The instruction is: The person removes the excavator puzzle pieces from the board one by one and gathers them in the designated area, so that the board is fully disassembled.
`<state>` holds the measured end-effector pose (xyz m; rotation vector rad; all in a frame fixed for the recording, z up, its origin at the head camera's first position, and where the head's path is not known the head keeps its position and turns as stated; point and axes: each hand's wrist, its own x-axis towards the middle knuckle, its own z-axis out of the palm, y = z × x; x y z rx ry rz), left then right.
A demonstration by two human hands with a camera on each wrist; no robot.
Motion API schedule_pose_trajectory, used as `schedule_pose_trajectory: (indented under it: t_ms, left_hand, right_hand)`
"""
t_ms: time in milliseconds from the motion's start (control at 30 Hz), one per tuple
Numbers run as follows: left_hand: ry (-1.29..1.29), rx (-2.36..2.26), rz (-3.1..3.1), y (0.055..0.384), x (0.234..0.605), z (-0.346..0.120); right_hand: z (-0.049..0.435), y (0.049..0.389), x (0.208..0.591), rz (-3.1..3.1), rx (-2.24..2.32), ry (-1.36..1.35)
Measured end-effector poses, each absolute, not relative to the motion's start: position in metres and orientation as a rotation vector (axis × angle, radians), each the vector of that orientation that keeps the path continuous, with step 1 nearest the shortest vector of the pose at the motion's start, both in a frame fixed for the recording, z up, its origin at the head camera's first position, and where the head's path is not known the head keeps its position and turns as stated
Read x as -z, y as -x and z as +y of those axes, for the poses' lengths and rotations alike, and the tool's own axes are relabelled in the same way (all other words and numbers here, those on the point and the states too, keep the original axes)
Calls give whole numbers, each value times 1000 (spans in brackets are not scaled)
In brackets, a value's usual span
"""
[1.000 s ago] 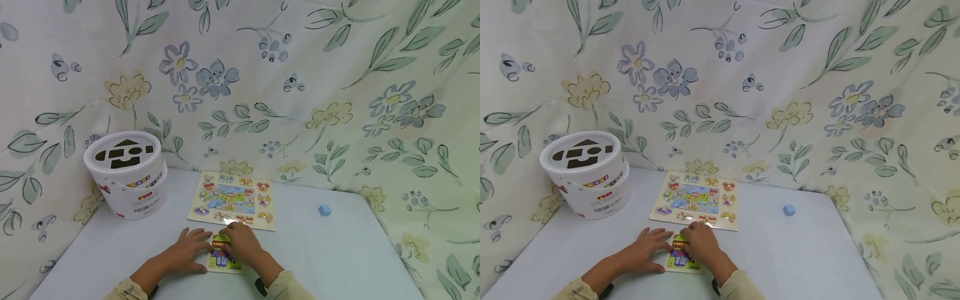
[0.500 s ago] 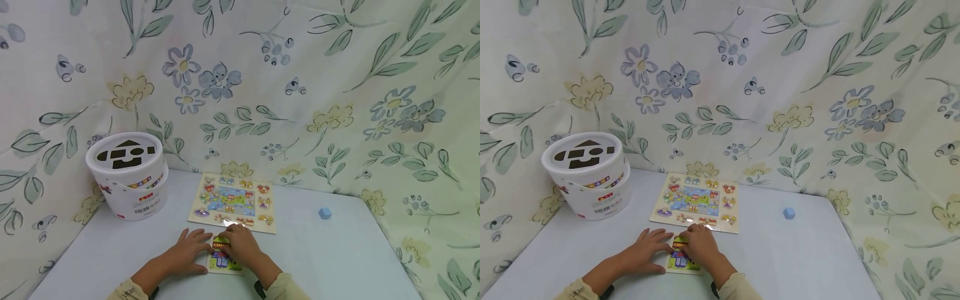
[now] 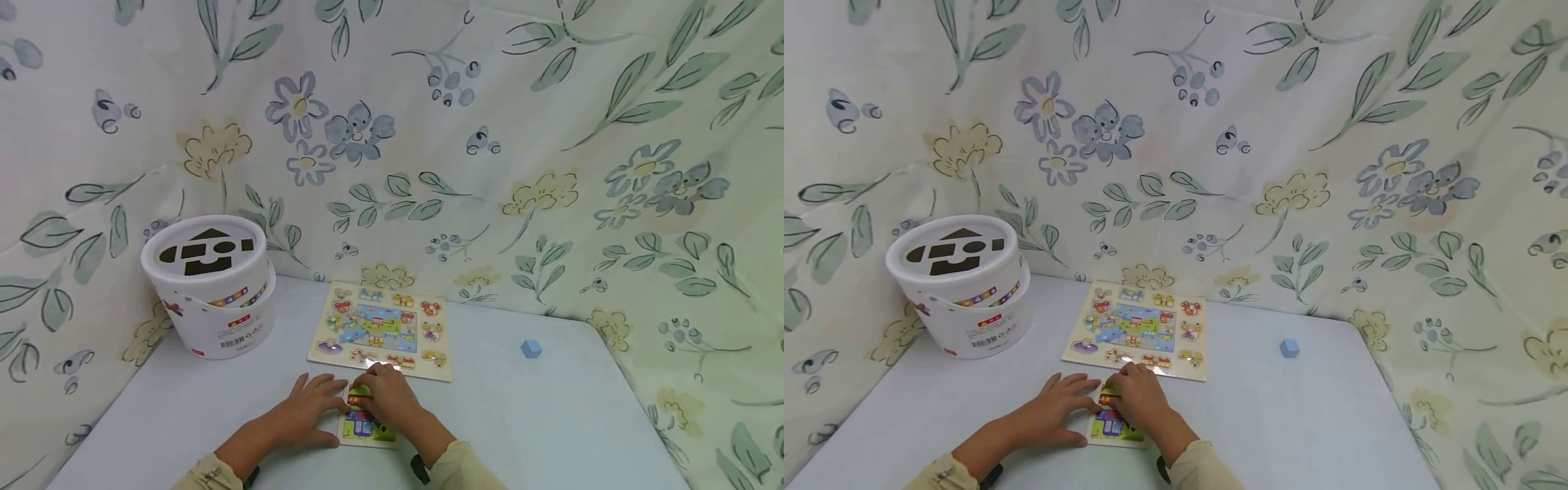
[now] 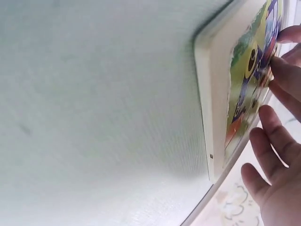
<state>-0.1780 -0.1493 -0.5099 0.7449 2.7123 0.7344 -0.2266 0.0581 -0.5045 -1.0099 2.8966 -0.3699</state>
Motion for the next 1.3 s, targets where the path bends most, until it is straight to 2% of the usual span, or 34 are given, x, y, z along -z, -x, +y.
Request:
schedule_pose_trajectory:
  t_ms: [567,833,1100,1300]
  left_hand:
    - [-761,-700,2749,179,507,-149]
    - [-767,-692,2754,177,506,-149]
    - [-761,-709,2741,178,509,-149]
    - [-769,-710,2741,179,509,-151]
  right_hand:
    - [54,233,495,2835,318,1017]
    - [56,234,502,2821,274,1172]
    - [56,237,502,2852,265,1041]
    - [56,238,499,2907,163,1201]
